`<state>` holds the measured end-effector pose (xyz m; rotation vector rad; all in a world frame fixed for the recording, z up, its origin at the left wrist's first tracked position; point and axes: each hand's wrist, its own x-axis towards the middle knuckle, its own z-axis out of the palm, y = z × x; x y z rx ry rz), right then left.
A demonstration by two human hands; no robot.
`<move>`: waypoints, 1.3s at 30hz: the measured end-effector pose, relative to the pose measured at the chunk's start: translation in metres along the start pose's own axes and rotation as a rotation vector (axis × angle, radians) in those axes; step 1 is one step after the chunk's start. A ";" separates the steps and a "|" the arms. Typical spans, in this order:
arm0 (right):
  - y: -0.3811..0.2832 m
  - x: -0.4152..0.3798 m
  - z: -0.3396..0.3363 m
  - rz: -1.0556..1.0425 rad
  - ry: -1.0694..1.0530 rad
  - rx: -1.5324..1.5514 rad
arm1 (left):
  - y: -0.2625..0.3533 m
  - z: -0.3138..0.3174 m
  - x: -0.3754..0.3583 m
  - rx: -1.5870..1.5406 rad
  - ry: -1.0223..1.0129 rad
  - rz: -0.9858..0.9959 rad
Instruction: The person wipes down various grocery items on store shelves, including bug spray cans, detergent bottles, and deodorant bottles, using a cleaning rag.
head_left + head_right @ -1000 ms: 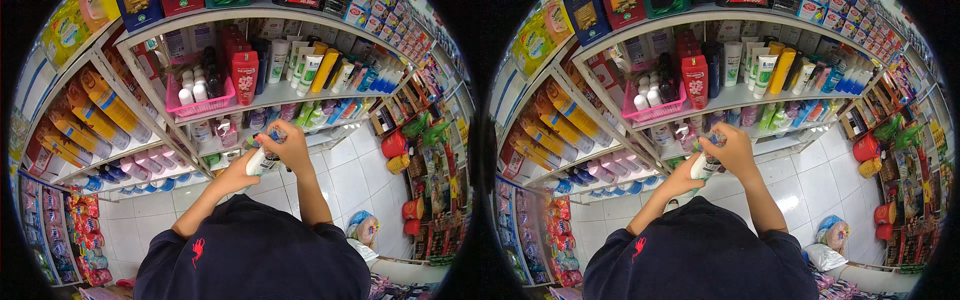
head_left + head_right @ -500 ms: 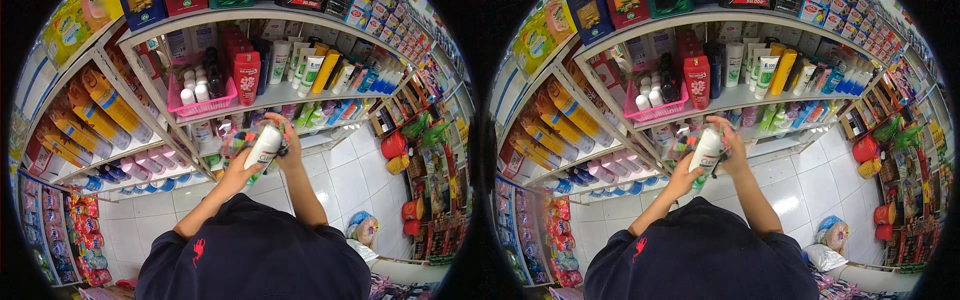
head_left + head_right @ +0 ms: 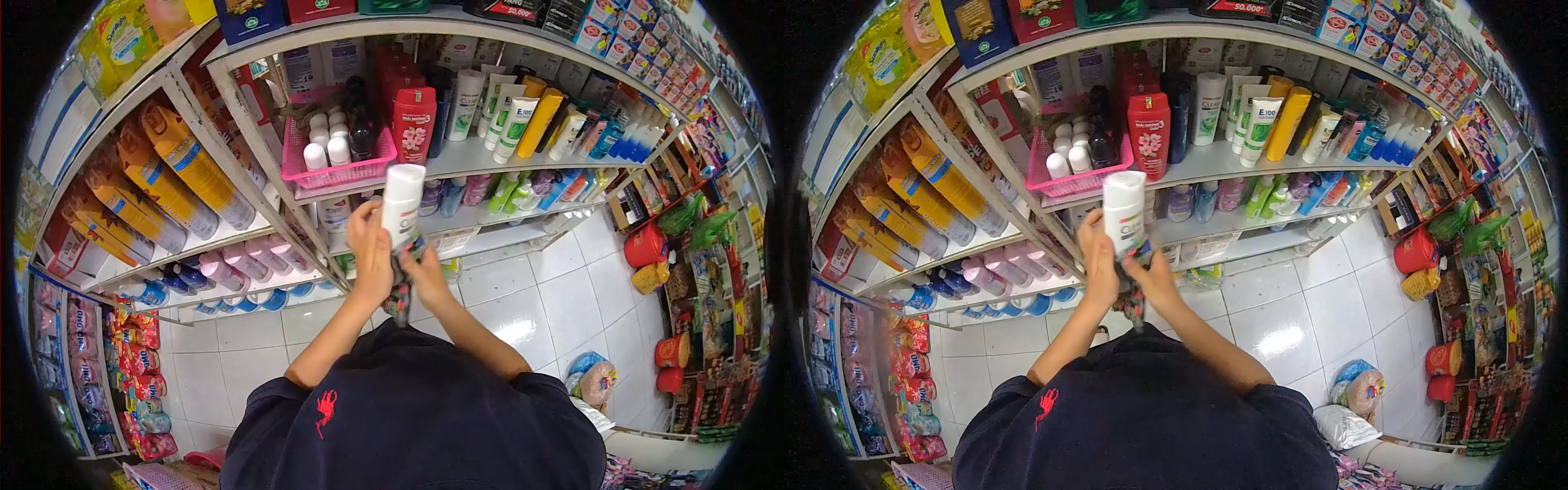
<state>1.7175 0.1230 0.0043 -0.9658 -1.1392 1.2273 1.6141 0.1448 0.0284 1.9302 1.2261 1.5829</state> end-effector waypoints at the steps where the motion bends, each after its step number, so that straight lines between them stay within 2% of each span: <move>1: -0.008 0.005 -0.004 0.072 0.052 -0.027 | 0.000 0.004 -0.002 -0.088 -0.072 -0.031; 3: -0.006 0.019 -0.016 0.111 0.128 0.086 | 0.009 0.008 -0.008 0.047 -0.237 -0.032; 5: -0.019 0.021 -0.021 -0.118 0.017 0.126 | 0.013 0.005 -0.007 -0.008 -0.274 -0.078; 7: -0.016 0.020 -0.028 -0.053 -0.020 0.200 | 0.018 -0.006 -0.001 0.222 -0.382 -0.008; 9: -0.014 0.019 -0.033 0.145 -0.135 0.336 | 0.015 -0.019 0.014 0.247 -0.431 0.004; 11: -0.017 0.014 -0.033 0.150 -0.147 0.375 | 0.001 -0.029 0.030 -0.230 -0.576 0.005; 12: -0.016 0.012 -0.035 0.241 -0.226 0.511 | 0.002 -0.029 0.035 -0.574 -0.476 -0.140; 13: -0.017 0.012 -0.038 0.330 -0.303 0.649 | 0.001 -0.027 0.041 -0.570 -0.478 -0.137; 14: -0.014 0.012 -0.042 0.368 -0.426 0.700 | -0.001 -0.022 0.046 -0.624 -0.576 -0.153; 15: -0.013 0.010 -0.044 0.367 -0.422 0.702 | -0.003 -0.017 0.047 -0.680 -0.674 -0.169; 16: -0.012 0.010 -0.045 0.373 -0.426 0.753 | -0.006 -0.016 0.043 -0.783 -0.793 -0.486; 18: -0.018 0.014 -0.047 0.372 -0.436 0.802 | -0.001 -0.010 0.042 -0.790 -0.734 -0.457; 20: -0.031 0.012 -0.047 0.274 -0.283 0.466 | 0.010 -0.004 0.039 -0.778 -0.615 -0.431; 23: -0.037 0.010 -0.046 0.162 -0.208 0.308 | 0.016 0.003 0.038 -0.708 -0.563 -0.384; 25: -0.040 0.009 -0.048 0.176 -0.196 0.278 | 0.019 0.006 0.037 -0.720 -0.525 -0.378; 27: -0.042 0.009 -0.046 0.068 -0.179 0.181 | 0.023 0.007 0.040 -0.616 -0.478 -0.304; 30: -0.026 0.007 -0.051 0.131 -0.233 0.035 | 0.033 0.006 0.051 -0.735 -0.311 -0.416; 35: 0.014 0.001 -0.058 0.204 -0.142 0.148 | 0.028 0.008 0.059 -0.804 -0.271 -0.424; 37: 0.029 -0.001 -0.061 0.411 -0.184 0.597 | 0.021 0.009 0.061 -0.825 -0.273 -0.395; 38: 0.037 -0.006 -0.060 0.377 -0.276 0.618 | 0.018 0.010 0.062 -0.849 -0.273 -0.367; 39: 0.032 -0.007 -0.060 0.374 -0.270 0.619 | 0.014 0.010 0.062 -0.851 -0.278 -0.367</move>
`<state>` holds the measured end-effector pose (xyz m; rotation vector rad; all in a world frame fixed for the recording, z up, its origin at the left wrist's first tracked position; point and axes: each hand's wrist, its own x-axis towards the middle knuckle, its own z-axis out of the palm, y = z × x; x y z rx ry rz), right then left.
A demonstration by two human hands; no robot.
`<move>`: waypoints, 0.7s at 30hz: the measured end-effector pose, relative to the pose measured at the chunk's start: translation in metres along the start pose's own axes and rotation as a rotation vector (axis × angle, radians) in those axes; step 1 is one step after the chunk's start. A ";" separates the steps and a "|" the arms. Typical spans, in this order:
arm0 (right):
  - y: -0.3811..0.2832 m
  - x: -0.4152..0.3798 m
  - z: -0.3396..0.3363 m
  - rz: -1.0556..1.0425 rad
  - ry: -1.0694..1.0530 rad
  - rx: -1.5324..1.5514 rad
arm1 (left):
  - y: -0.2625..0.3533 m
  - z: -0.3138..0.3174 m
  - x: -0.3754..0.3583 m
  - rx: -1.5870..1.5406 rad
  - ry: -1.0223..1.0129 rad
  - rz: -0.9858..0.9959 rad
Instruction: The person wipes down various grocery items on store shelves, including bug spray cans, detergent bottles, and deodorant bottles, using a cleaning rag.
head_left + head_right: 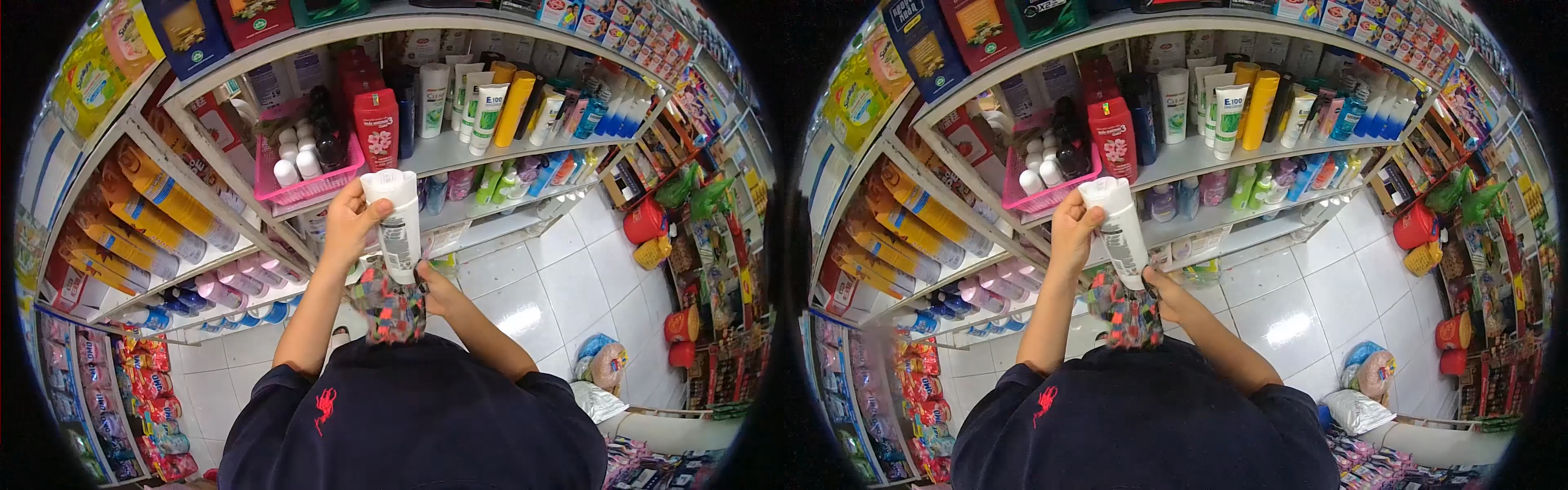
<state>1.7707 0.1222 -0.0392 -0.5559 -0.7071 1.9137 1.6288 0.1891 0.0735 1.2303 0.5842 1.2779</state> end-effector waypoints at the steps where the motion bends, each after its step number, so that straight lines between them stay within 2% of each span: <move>1: -0.005 -0.002 0.003 0.055 -0.066 0.180 | -0.002 -0.003 0.002 -0.046 -0.096 -0.001; 2: -0.008 -0.003 0.005 0.110 -0.134 0.360 | -0.005 -0.007 0.003 -0.090 -0.191 -0.002; 3: -0.010 0.001 0.001 0.080 -0.200 0.464 | -0.006 -0.008 0.006 -0.096 -0.326 -0.035; 4: -0.013 0.004 -0.001 0.080 -0.203 0.463 | -0.006 -0.005 0.008 -0.095 -0.327 -0.033; 6: -0.022 0.008 -0.001 0.036 -0.041 0.421 | -0.004 0.009 0.010 -0.096 -0.369 0.012; 7: -0.035 0.006 0.014 0.023 0.121 0.406 | -0.004 0.016 0.010 -0.085 -0.267 0.026; 8: -0.042 0.008 0.012 0.021 0.124 0.406 | -0.009 0.022 0.011 -0.005 -0.139 0.099; 10: -0.055 0.009 0.005 -0.235 0.268 0.220 | -0.015 0.027 0.004 -0.065 -0.099 0.060; 11: -0.058 0.009 0.002 -0.240 0.275 0.222 | -0.018 0.031 0.004 -0.068 -0.106 0.054; 13: -0.065 0.007 -0.004 -0.444 0.388 0.051 | -0.022 0.039 0.006 0.313 0.130 -0.094; 14: -0.066 0.005 -0.007 -0.453 0.393 0.055 | -0.023 0.042 0.007 0.314 0.119 -0.095; 16: -0.065 0.000 -0.011 -0.368 0.511 0.064 | -0.026 0.047 0.010 0.455 0.055 0.078; 17: -0.060 0.000 -0.018 -0.383 0.560 0.062 | -0.033 0.046 0.015 0.562 0.012 0.240; 21: -0.063 -0.015 -0.037 -0.307 0.521 0.024 | -0.032 0.054 0.031 0.668 -0.098 0.330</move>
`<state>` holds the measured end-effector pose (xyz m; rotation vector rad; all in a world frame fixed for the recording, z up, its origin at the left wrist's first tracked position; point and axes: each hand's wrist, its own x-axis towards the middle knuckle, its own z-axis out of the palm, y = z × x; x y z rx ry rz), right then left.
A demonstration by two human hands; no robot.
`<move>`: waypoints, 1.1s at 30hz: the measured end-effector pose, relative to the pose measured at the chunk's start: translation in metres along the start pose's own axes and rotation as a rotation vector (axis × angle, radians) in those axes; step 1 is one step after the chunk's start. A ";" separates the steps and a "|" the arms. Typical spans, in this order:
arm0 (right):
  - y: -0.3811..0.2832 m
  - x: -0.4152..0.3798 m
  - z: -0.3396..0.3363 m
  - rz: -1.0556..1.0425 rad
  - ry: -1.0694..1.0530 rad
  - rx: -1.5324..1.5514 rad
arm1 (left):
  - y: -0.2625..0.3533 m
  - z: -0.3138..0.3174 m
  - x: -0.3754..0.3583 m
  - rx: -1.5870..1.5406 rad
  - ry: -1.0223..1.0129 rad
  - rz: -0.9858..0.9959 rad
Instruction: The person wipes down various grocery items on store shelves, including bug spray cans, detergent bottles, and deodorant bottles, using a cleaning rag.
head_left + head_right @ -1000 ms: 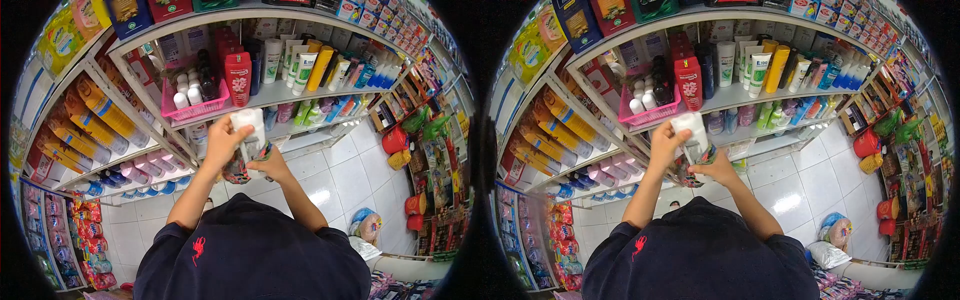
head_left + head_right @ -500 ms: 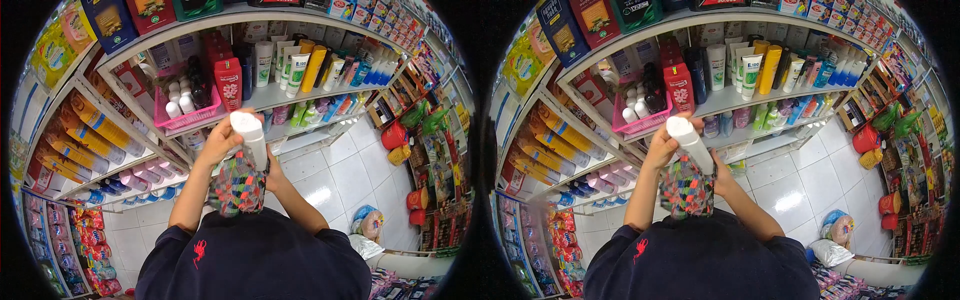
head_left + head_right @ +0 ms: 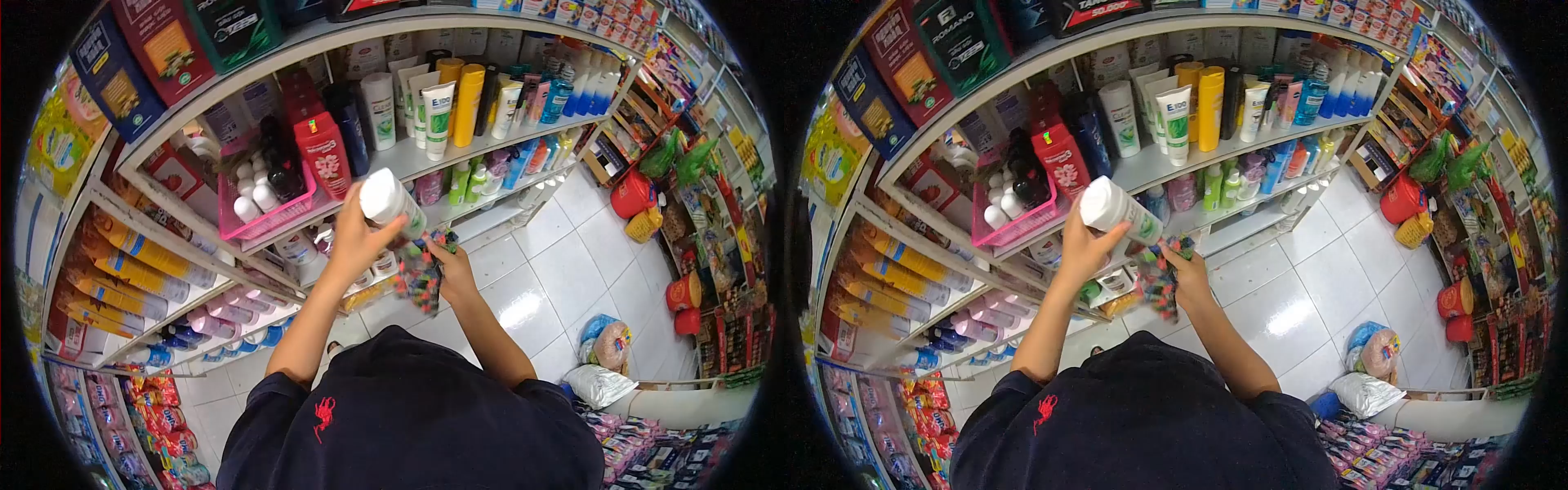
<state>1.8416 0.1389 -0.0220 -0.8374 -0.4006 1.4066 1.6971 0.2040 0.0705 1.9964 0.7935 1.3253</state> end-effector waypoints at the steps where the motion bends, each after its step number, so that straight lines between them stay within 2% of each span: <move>1: -0.002 -0.003 -0.003 -0.008 0.005 0.004 | -0.001 0.000 0.007 -0.004 -0.008 0.005; 3: -0.009 -0.014 -0.005 0.001 0.015 0.100 | -0.003 0.002 0.023 -0.090 -0.015 -0.058; 6: -0.015 -0.022 -0.018 -0.022 0.048 0.060 | -0.023 0.006 0.049 -0.030 0.027 -0.010; 9: -0.020 -0.025 -0.031 -0.054 0.093 0.074 | -0.034 0.002 0.074 0.004 -0.017 0.031; 11: -0.022 -0.028 -0.038 -0.049 0.120 0.110 | -0.039 0.001 0.085 -0.041 -0.057 -0.094; 17: -0.024 -0.029 -0.045 -0.072 0.162 0.126 | -0.047 0.003 0.112 0.042 -0.117 -0.106; 19: -0.024 -0.029 -0.047 -0.071 0.159 0.134 | -0.040 0.003 0.118 0.507 -0.051 0.187; 21: -0.025 -0.030 -0.048 -0.077 0.169 0.148 | -0.031 0.002 0.119 0.602 -0.112 0.060; 23: -0.027 -0.030 -0.050 -0.066 0.158 0.108 | -0.027 0.007 0.118 0.712 -0.094 0.091; 27: -0.021 -0.026 -0.050 -0.023 0.203 0.151 | -0.027 0.013 0.117 0.804 -0.048 0.227; 30: -0.019 -0.030 -0.053 -0.013 0.147 0.179 | -0.021 0.018 0.109 0.838 0.038 0.297; 31: -0.018 -0.029 -0.055 0.013 0.097 0.193 | -0.011 0.021 0.102 0.828 0.079 0.358; 33: -0.008 -0.019 -0.063 -0.009 0.142 0.265 | -0.025 0.022 0.081 0.744 0.122 0.456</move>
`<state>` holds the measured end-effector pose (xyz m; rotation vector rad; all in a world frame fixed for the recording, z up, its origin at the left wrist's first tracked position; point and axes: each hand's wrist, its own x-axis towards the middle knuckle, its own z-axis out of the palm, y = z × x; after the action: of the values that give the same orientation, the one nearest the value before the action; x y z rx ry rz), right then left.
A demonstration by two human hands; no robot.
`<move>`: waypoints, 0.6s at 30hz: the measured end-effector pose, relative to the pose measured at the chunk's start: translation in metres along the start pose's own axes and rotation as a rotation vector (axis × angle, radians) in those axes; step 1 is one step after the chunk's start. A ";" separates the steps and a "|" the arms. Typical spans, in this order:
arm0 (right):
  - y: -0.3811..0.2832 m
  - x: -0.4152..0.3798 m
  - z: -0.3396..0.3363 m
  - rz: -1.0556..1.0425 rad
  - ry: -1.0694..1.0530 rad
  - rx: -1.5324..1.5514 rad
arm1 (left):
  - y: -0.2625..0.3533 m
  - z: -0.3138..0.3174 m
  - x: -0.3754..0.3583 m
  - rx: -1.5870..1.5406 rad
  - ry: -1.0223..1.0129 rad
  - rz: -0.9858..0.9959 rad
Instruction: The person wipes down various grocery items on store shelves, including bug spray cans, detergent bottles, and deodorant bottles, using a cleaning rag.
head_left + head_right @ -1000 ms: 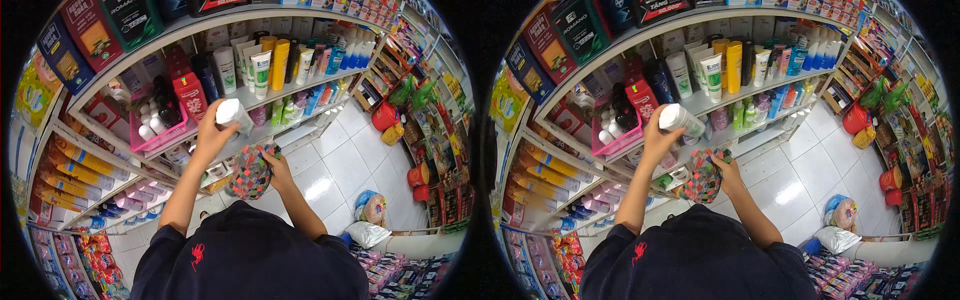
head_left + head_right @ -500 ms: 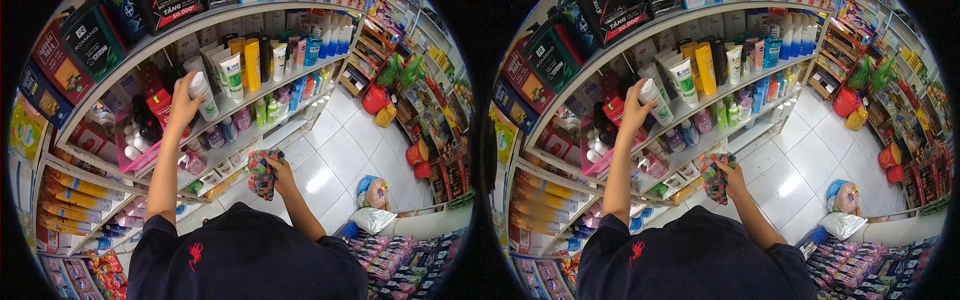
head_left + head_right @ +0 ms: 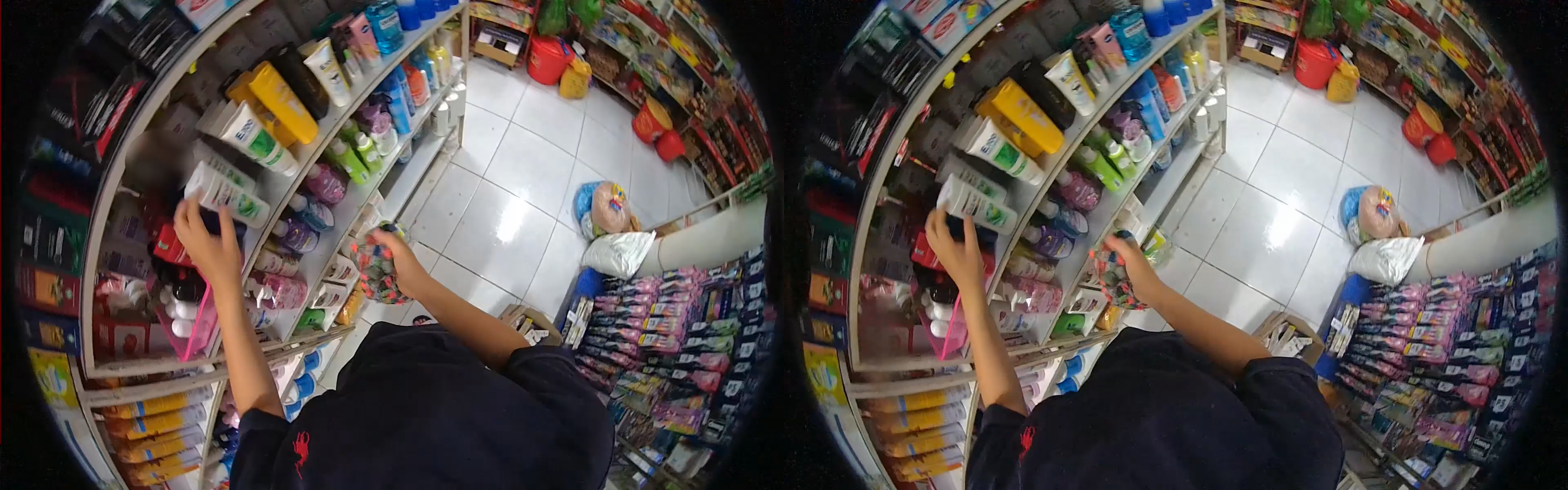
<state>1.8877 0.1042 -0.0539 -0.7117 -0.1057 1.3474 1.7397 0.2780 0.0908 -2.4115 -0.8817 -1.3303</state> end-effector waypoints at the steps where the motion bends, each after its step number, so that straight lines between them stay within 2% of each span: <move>1: 0.003 0.009 -0.007 -0.011 -0.095 0.120 | 0.004 -0.001 -0.012 -0.092 -0.123 0.001; 2: 0.003 0.018 -0.011 -0.022 -0.193 0.235 | 0.008 -0.001 -0.024 -0.181 -0.244 -0.001; 3: 0.005 0.028 -0.008 -0.034 -0.099 0.204 | 0.007 0.001 -0.039 -0.190 -0.329 -0.018; 4: 0.003 0.037 -0.001 -0.037 -0.097 0.212 | 0.006 0.003 -0.053 -0.197 -0.412 -0.037; 6: -0.005 0.057 0.014 -0.438 -0.047 -0.454 | 0.002 0.005 -0.072 -0.146 -0.476 -0.084; 7: -0.009 0.066 0.026 -0.438 -0.048 -0.447 | 0.000 0.006 -0.080 -0.094 -0.537 -0.135; 9: -0.014 0.085 0.047 -0.878 0.182 -0.871 | -0.009 0.008 -0.091 -0.054 -0.580 -0.138; 10: -0.011 0.097 0.052 -0.871 0.181 -0.868 | -0.012 0.007 -0.096 -0.016 -0.624 -0.147; 12: -0.006 0.118 0.063 -1.053 0.063 -0.930 | -0.012 0.009 -0.099 0.026 -0.686 -0.176; 14: 0.005 0.119 0.076 -0.896 0.012 -1.026 | -0.013 0.009 -0.101 0.067 -0.737 -0.202; 16: 0.016 0.130 0.081 -1.144 0.016 -1.129 | -0.011 0.014 -0.104 0.044 -0.715 -0.186; 18: 0.014 0.135 0.078 -1.178 0.015 -1.100 | -0.010 0.016 -0.103 0.054 -0.716 -0.204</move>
<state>1.8737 0.2602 -0.0431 -1.2597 -1.1266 0.0360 1.7028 0.2539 -0.0046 -2.8408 -1.3305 -0.4443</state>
